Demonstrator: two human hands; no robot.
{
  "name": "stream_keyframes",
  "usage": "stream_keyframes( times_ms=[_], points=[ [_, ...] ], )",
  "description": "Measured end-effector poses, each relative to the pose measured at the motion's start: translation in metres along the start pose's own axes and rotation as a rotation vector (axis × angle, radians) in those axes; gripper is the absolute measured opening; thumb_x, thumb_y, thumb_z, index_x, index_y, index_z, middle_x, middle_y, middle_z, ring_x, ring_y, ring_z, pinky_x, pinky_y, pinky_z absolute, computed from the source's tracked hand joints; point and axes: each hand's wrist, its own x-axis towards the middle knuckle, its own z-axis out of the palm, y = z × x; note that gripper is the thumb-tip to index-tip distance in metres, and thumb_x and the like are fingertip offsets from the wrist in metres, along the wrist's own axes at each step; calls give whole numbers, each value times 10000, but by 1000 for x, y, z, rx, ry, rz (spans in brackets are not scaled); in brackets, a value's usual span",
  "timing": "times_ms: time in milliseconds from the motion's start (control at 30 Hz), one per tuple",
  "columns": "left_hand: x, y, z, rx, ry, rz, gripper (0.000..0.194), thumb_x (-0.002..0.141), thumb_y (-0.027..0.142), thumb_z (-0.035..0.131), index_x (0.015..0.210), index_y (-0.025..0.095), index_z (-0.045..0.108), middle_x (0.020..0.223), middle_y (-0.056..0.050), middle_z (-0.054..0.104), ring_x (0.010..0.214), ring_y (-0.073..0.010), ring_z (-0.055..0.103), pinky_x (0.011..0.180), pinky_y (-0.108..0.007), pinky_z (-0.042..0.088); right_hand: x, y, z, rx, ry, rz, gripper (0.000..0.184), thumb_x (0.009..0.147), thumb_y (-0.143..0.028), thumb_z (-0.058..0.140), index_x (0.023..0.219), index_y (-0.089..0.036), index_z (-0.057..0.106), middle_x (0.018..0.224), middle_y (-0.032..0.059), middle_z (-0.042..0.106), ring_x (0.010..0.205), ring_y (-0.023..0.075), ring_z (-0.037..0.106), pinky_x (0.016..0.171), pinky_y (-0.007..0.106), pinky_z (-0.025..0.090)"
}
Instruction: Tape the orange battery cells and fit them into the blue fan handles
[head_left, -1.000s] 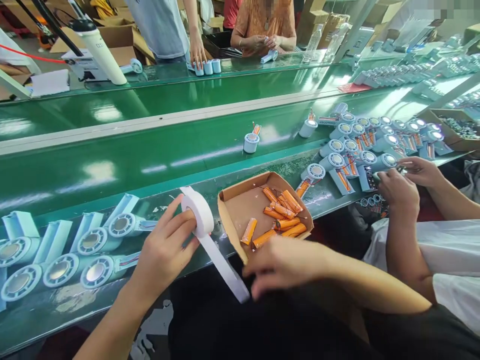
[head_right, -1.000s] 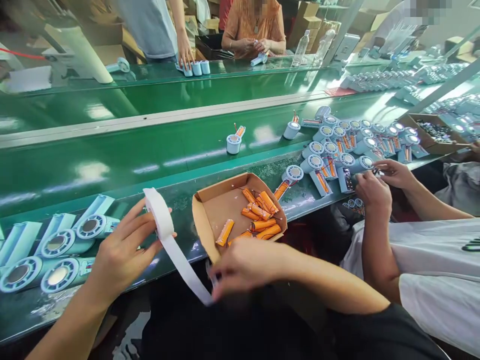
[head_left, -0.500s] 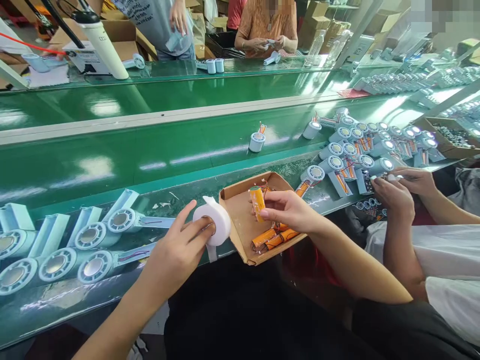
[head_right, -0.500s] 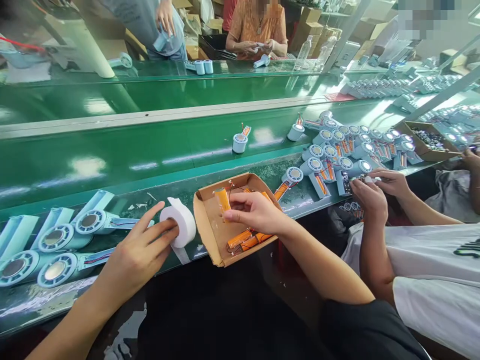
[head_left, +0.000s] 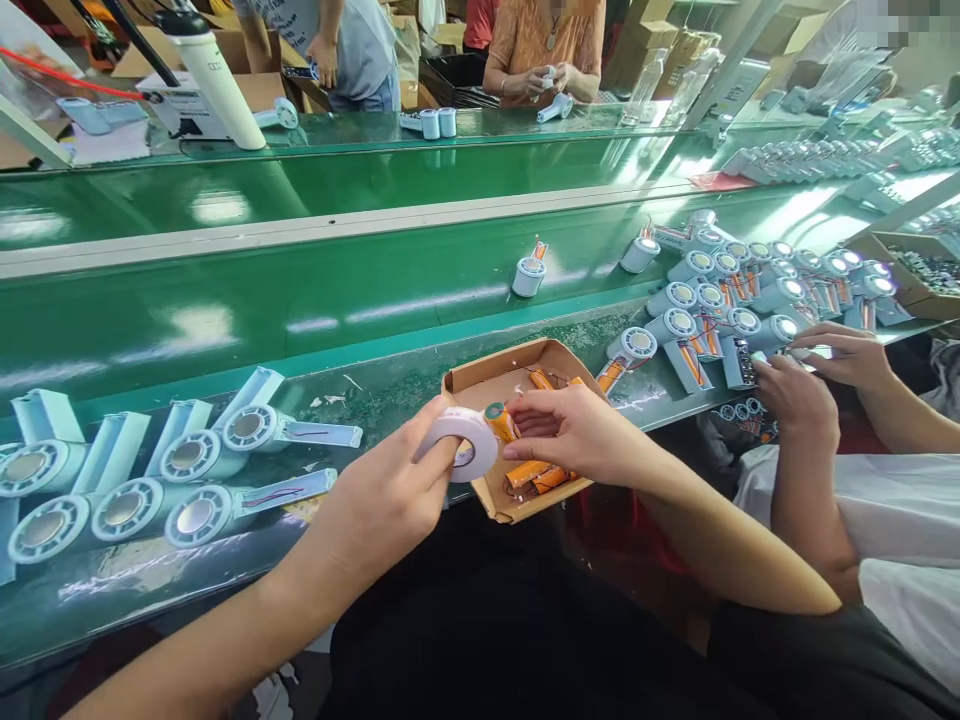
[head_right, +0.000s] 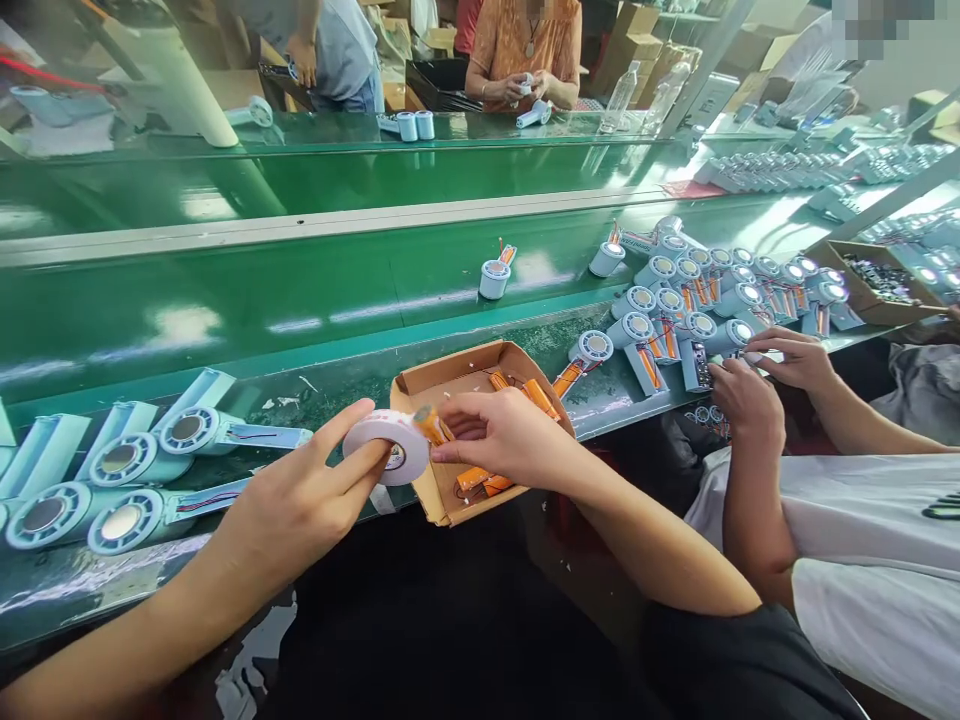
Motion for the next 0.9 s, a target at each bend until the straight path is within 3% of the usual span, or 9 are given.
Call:
stream_keyframes(
  times_ms=[133,233,300,433,500,567,633,733,900],
  points=[
    [11,10,-4,26,33,-55,299,943,-24,585,1110,126,781,1047,-91,771,1359,-339,647,1043,-402,641,4,17,24,361,311,-83,455,599,-322,1003,959,-221,744,839,14,806,827,228,802,799,357,676],
    [13,35,5,-6,185,-198,183,962,112,688,1124,113,772,1011,-97,784,1314,-440,662,1061,-590,620,5,29,62,582,749,-280,410,692,-378,972,1002,-252,736,961,23,833,923,218,812,820,336,685],
    [11,56,15,-81,259,-285,188,954,223,751,1094,99,775,938,-105,777,1308,-466,663,1083,-618,599,4,31,72,648,893,-320,329,762,-359,935,1008,-264,738,991,26,838,942,216,816,798,332,697],
    [19,74,36,-249,181,-360,237,965,289,752,1146,140,777,975,-110,798,1383,-414,630,1108,-525,595,-1,11,14,707,1096,-468,193,912,-73,748,833,-249,741,807,-35,804,792,113,796,701,190,663],
    [29,61,43,-364,5,-375,383,951,423,769,1224,155,761,1081,-113,815,1430,-417,586,1186,-565,526,3,2,-29,767,1373,-728,475,1005,30,508,671,-255,686,700,-85,749,687,21,741,640,81,576],
    [35,35,45,-506,-188,-376,562,924,585,753,1292,160,740,1220,-112,804,1476,-409,537,1243,-561,463,9,3,-50,719,1353,-722,428,999,9,534,763,-284,739,811,-83,779,799,34,760,700,137,598],
    [28,3,40,-623,-287,-385,549,991,601,654,1349,190,721,1343,-82,769,1469,-332,558,1243,-471,469,7,12,-45,629,1278,-658,292,816,-66,801,865,-353,783,942,-87,798,823,88,766,690,218,631],
    [-13,-42,23,-591,-317,-526,392,1093,435,520,1372,247,719,1382,-39,753,1343,-221,655,1182,-371,509,-12,33,-17,468,1229,-551,545,429,-195,976,875,-457,805,1172,-97,793,820,157,776,750,385,692],
    [-101,-101,7,-207,-581,-669,332,1021,358,594,1287,282,778,1387,-56,747,1391,-315,595,1182,-524,487,-40,54,5,479,1412,-184,581,283,-271,922,784,-528,780,1247,-44,806,1199,424,739,701,627,643]
  ],
)
